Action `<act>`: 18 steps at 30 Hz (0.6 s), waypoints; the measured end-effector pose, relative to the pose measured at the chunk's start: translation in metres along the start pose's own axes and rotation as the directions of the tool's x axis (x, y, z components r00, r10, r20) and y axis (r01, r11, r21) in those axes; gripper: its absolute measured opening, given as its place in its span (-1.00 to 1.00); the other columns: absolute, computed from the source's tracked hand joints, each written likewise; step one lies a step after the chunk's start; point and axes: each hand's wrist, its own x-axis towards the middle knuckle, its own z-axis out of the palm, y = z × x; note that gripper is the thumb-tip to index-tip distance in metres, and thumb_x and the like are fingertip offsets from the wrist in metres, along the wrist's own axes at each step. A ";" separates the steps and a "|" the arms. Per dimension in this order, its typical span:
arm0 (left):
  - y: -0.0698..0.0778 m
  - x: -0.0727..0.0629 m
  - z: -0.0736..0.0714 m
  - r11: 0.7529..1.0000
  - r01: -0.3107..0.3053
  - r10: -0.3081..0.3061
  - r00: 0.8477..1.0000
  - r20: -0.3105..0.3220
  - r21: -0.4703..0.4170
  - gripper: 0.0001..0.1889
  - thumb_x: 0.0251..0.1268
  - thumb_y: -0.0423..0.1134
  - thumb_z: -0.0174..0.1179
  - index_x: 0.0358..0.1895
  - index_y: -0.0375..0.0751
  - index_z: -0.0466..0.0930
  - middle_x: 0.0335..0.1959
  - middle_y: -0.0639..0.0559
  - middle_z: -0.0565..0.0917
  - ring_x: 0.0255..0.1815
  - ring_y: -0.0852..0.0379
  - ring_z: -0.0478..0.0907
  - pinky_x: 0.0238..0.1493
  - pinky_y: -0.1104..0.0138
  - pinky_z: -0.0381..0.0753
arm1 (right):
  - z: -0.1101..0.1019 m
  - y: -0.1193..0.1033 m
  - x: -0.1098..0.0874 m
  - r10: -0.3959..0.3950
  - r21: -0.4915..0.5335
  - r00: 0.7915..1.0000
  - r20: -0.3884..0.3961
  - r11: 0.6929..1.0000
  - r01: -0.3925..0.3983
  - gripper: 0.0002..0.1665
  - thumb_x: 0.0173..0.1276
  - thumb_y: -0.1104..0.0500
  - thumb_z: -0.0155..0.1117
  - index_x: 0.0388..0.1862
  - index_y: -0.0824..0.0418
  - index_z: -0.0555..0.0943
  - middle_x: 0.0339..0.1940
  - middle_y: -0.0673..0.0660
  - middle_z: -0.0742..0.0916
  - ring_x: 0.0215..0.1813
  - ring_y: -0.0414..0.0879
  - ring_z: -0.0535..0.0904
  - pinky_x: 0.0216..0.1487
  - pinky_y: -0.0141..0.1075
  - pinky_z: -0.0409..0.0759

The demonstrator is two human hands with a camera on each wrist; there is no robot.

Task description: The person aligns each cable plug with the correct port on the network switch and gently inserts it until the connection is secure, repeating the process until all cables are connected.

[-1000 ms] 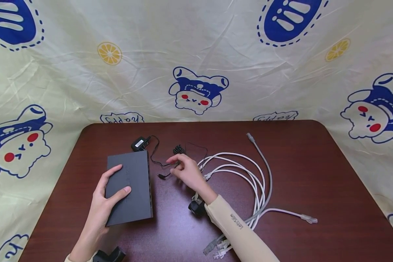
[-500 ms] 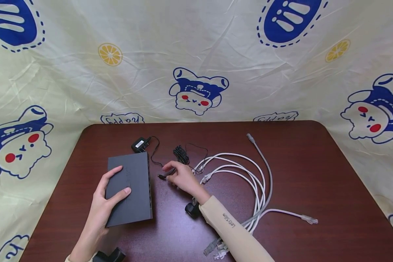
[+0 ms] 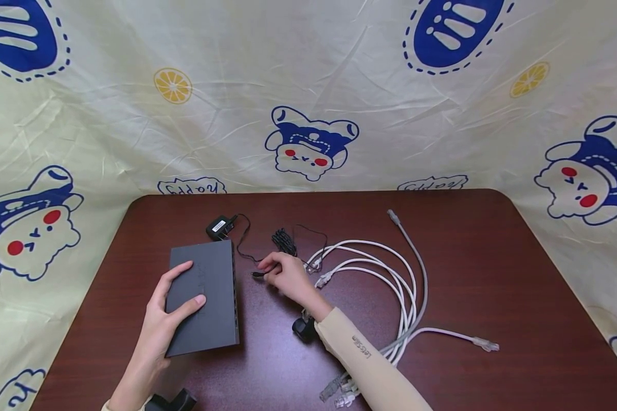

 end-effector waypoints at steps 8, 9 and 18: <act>0.001 0.000 0.001 1.000 -0.004 0.004 1.000 0.010 0.001 -0.36 0.17 -0.37 0.30 0.32 0.15 0.35 0.24 -0.07 0.25 0.10 -0.05 0.26 -0.09 0.08 0.41 | -0.016 -0.014 -0.007 -0.064 0.014 0.995 -0.083 0.998 0.065 -0.84 0.07 0.43 0.37 -0.32 0.30 0.69 -0.37 0.07 0.63 -0.38 -0.16 0.55 -0.32 -0.38 0.53; 0.001 0.000 0.001 1.000 -0.005 0.005 1.000 0.014 -0.003 -0.36 0.17 -0.37 0.30 0.32 0.14 0.35 0.24 -0.07 0.25 0.10 -0.06 0.26 -0.10 0.08 0.42 | -0.018 -0.016 -0.008 -0.072 0.022 0.993 -0.091 0.997 0.075 -0.84 0.07 0.43 0.37 -0.33 0.29 0.69 -0.37 0.06 0.62 -0.38 -0.16 0.54 -0.33 -0.38 0.52; 0.002 -0.002 0.003 0.999 0.002 0.000 0.999 0.046 -0.041 -0.37 0.17 -0.39 0.29 0.31 0.14 0.35 0.19 -0.13 0.27 0.04 -0.12 0.33 -0.21 0.08 0.53 | -0.032 -0.031 -0.017 -0.123 0.093 0.985 -0.120 0.987 0.135 -0.88 0.14 0.41 0.36 -0.31 0.30 0.68 -0.38 0.06 0.63 -0.39 -0.16 0.52 -0.39 -0.42 0.48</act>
